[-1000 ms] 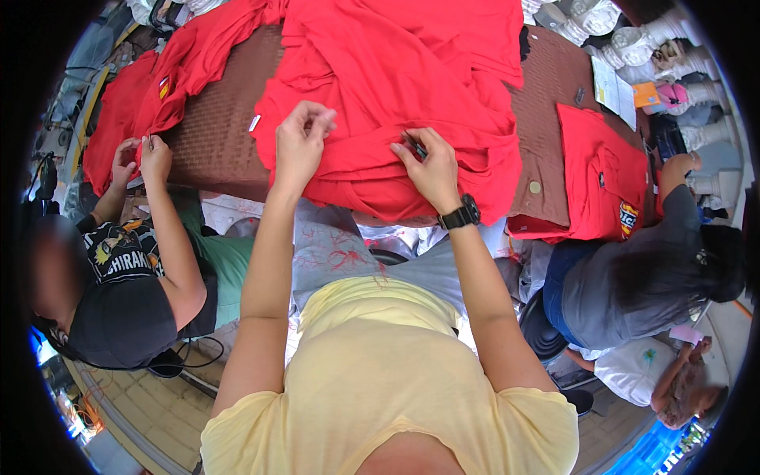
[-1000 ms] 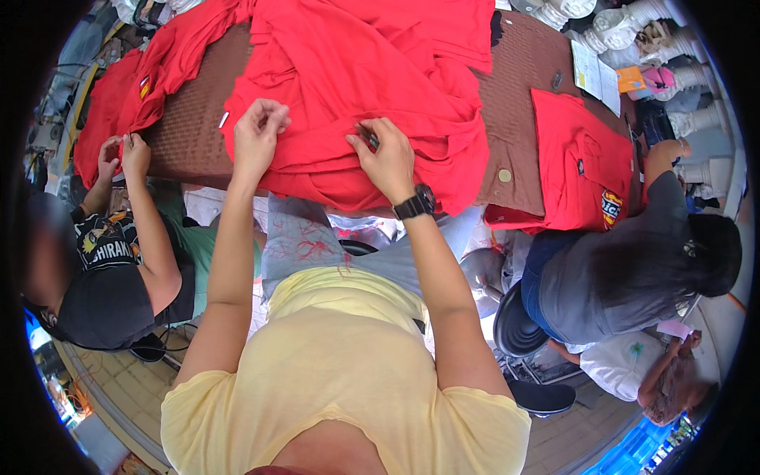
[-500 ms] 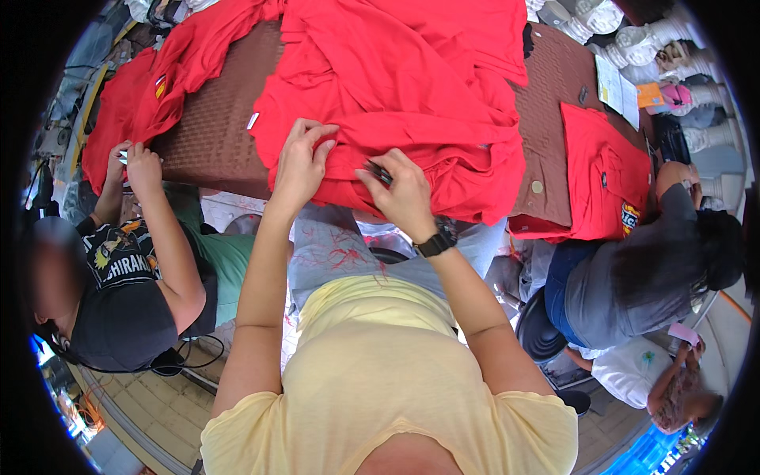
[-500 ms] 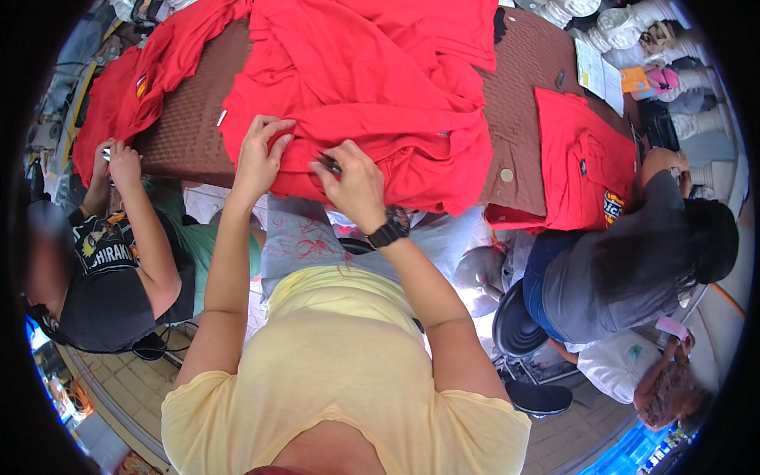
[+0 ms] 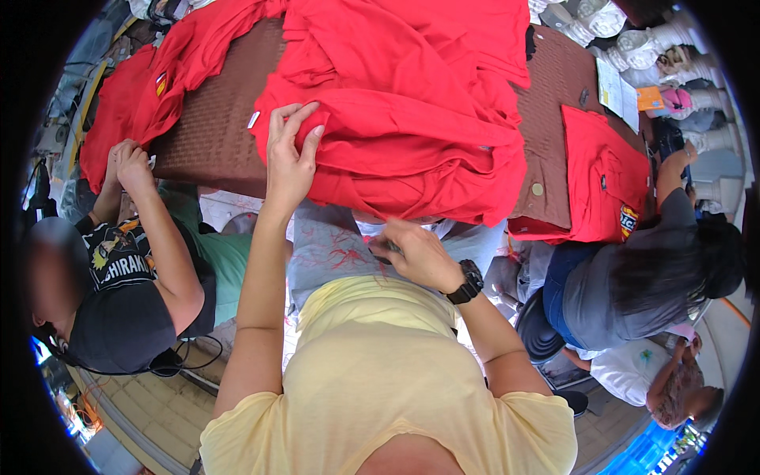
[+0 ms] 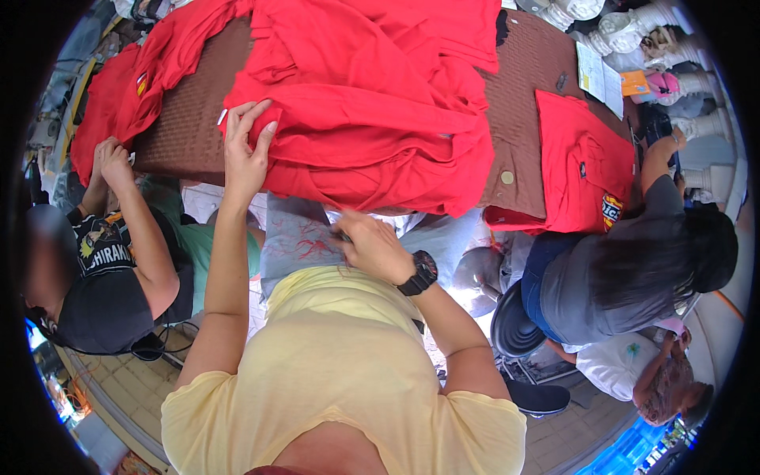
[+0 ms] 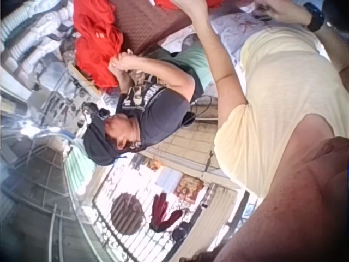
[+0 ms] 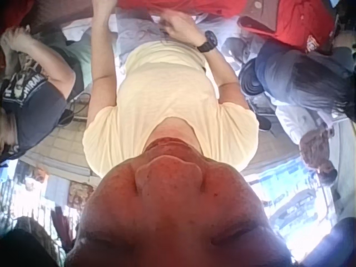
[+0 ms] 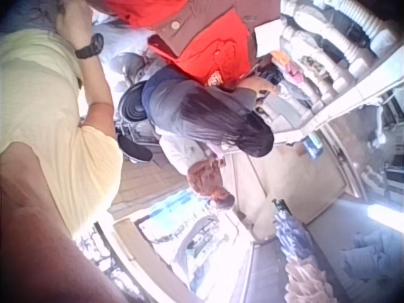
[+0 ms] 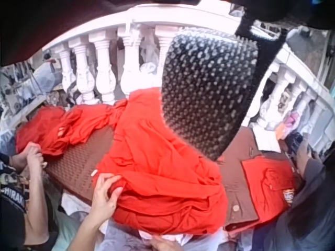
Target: The person trims loose threads from red shirts using small snips and stacks the shirts on a table.
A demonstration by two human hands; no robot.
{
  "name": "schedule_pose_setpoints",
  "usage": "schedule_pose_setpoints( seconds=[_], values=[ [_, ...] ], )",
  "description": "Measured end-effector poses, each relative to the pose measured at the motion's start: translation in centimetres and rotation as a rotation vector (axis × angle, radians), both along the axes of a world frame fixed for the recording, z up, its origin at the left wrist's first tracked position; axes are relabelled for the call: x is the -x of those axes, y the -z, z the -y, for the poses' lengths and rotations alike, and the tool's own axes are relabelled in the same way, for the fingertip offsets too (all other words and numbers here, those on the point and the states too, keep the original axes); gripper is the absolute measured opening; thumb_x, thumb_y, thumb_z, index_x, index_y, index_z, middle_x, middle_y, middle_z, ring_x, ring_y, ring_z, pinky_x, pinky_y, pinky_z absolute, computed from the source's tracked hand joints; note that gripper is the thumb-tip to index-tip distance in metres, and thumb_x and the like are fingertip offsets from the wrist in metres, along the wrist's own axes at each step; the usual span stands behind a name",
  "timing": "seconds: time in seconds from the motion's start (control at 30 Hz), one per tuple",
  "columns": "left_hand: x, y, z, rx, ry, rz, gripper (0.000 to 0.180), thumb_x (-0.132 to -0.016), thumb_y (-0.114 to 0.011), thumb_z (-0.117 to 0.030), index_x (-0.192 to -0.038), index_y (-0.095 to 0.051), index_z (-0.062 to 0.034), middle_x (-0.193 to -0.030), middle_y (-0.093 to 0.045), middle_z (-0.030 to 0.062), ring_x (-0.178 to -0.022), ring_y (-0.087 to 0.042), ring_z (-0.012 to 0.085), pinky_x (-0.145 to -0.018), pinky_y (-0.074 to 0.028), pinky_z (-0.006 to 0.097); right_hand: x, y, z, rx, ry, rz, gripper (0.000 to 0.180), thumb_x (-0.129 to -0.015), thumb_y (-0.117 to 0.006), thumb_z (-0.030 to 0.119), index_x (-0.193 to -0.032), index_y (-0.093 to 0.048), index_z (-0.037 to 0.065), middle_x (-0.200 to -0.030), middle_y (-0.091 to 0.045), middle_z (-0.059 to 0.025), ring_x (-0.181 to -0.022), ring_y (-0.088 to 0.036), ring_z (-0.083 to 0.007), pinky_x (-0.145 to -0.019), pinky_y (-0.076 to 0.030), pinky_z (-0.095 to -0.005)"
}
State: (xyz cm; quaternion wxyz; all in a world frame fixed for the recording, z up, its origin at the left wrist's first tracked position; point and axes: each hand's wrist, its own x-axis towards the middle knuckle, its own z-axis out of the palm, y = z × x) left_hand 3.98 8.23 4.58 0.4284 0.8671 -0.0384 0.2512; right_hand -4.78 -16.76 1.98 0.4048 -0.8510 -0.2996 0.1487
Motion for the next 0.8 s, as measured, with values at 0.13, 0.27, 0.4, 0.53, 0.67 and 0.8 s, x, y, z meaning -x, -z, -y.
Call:
schedule_pose_setpoints(
  seconds=[0.13, 0.27, 0.4, 0.53, 0.67, 0.8],
  values=[
    [0.5, -0.6, 0.5, 0.067, -0.054, 0.065, 0.021, -0.087, -0.072, -0.004, -0.107, -0.069, -0.0015, -0.105, -0.06, 0.0138, -0.101, -0.061, 0.0267, -0.088, -0.048, 0.034, -2.1, -2.1, 2.0, -0.125, 0.425, -0.016, 0.024, -0.082, -0.077, 0.017, -0.1, -0.069, 0.003, -0.075, -0.065, -0.0139, -0.067, -0.065, -0.0298, -0.061, -0.048, -0.0387],
    [1.0, -1.4, 0.4, 0.127, -0.052, 0.211, 0.02, -0.079, -0.077, 0.001, -0.093, -0.063, 0.0006, -0.09, -0.059, 0.0115, -0.087, -0.061, 0.0221, -0.078, -0.049, 0.032, -7.4, -5.3, 4.0, -0.03, 0.863, 0.302, 0.023, -0.081, -0.079, 0.017, -0.098, -0.071, 0.005, -0.067, -0.066, -0.011, -0.058, -0.063, -0.0269, -0.055, -0.047, -0.0391],
    [4.6, -0.8, -2.5, 0.052, -0.007, -0.191, 0.04, -0.07, -0.08, 0.001, -0.102, -0.056, -0.0025, -0.089, -0.057, 0.0131, -0.085, -0.06, 0.0271, -0.078, -0.05, 0.037, -9.0, -5.2, 8.0, 0.04, 0.841, 0.496, 0.032, -0.076, -0.079, 0.011, -0.106, -0.069, 0.006, -0.089, -0.063, -0.0122, -0.08, -0.064, -0.0287, -0.071, -0.05, -0.0406],
    [6.6, -4.8, -0.6, -0.292, 0.104, -0.358, 0.056, -0.069, -0.081, -0.002, -0.118, -0.056, -0.0052, -0.105, -0.054, 0.0165, -0.103, -0.055, 0.033, -0.091, -0.046, 0.04, -8.4, -3.7, 11.1, 0.086, 0.877, 0.505, 0.044, -0.071, -0.08, 0.008, -0.113, -0.067, 0.008, -0.101, -0.057, -0.0124, -0.093, -0.062, -0.0322, -0.08, -0.051, -0.0428],
    [5.1, -3.2, 2.9, -0.336, 0.302, -0.213, 0.061, -0.066, -0.084, -0.007, -0.122, -0.057, -0.0065, -0.119, -0.051, 0.0146, -0.114, -0.048, 0.0374, -0.099, -0.041, 0.046, -9.1, -3.3, 9.7, 0.005, 0.843, 0.486, 0.047, -0.072, -0.076, 0.006, -0.117, -0.066, 0.01, -0.111, -0.055, -0.0147, -0.097, -0.062, -0.0356, -0.084, -0.052, -0.044],
    [5.6, -1.8, 3.5, -0.523, 0.368, -0.322, 0.048, -0.068, -0.079, -0.003, -0.112, -0.06, -0.0085, -0.116, -0.05, 0.0128, -0.112, -0.048, 0.0336, -0.091, -0.042, 0.046, -9.1, -4.2, 8.7, 0.06, 0.758, 0.47, 0.045, -0.073, -0.068, 0.001, -0.118, -0.065, 0.008, -0.113, -0.056, -0.0144, -0.101, -0.062, -0.0361, -0.083, -0.053, -0.0451]
  ],
)
